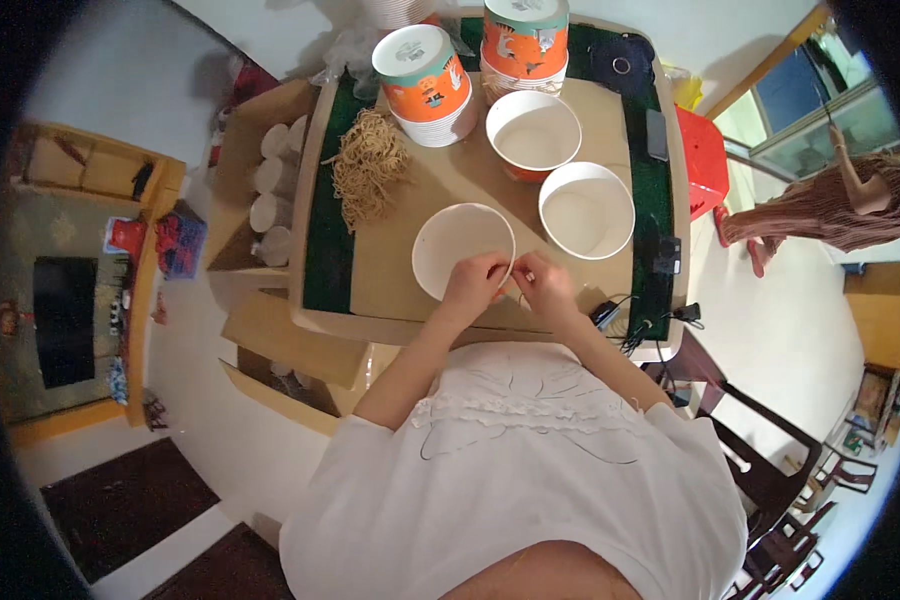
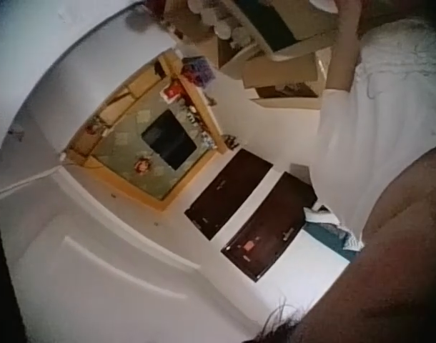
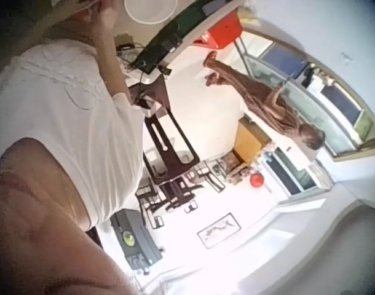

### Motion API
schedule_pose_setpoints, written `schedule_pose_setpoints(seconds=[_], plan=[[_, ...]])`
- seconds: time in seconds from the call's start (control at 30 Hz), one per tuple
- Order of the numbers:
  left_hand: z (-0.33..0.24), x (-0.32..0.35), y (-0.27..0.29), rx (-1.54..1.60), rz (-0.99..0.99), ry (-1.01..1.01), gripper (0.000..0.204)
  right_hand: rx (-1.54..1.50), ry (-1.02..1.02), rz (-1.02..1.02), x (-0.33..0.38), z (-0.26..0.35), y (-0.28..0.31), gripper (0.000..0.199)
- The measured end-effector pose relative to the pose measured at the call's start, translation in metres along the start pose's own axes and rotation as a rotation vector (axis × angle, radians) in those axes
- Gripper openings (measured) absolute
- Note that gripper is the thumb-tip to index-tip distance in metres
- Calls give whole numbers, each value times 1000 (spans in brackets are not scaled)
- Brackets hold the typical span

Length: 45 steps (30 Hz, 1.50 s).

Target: Portioning bundles of dried noodles into individual paper cups and organizing the containers.

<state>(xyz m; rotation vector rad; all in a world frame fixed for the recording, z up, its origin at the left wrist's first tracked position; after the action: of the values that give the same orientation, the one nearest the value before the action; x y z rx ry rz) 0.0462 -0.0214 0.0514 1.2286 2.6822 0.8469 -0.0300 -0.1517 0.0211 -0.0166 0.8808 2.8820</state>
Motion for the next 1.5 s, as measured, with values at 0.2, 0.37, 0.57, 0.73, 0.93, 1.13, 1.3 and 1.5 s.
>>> schedule_pose_setpoints(seconds=[0.2,0.37,0.57,0.73,0.93,1.13,1.3,1.5], plan=[[33,-6,-20,265,26,97,12,-89,-163,75,21,13,0,14],[51,-19,-37,1000,163,490,17,22,-4,375,25,54,3,12],[67,-17,-41,949,271,467,16,135,-34,481,-19,64,27,14],[78,-11,-56,817,101,225,11,424,162,645,-57,16,30,15],[70,-5,-55,662,-82,82,7,451,147,650,-59,16,22,13],[36,9,-25,44,-141,-250,15,60,-127,471,-51,1,27,6],[30,14,-29,-263,-130,-320,18,5,-126,405,-31,-10,25,8],[36,6,-40,-403,-107,-304,14,-25,-135,188,-5,2,18,6]])
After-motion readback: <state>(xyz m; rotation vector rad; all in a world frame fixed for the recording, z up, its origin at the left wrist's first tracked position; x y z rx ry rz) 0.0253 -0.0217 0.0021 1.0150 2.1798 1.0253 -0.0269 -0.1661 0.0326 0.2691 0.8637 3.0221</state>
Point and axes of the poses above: each hand's wrist, its own x-axis away from the middle knuckle, its own y-axis out of the back of the hand, z = x × y, the point moved 1 cm from there along -x, towards the middle knuckle, and after that the axes turned 11 degrees about z, right-handed, at the moved point
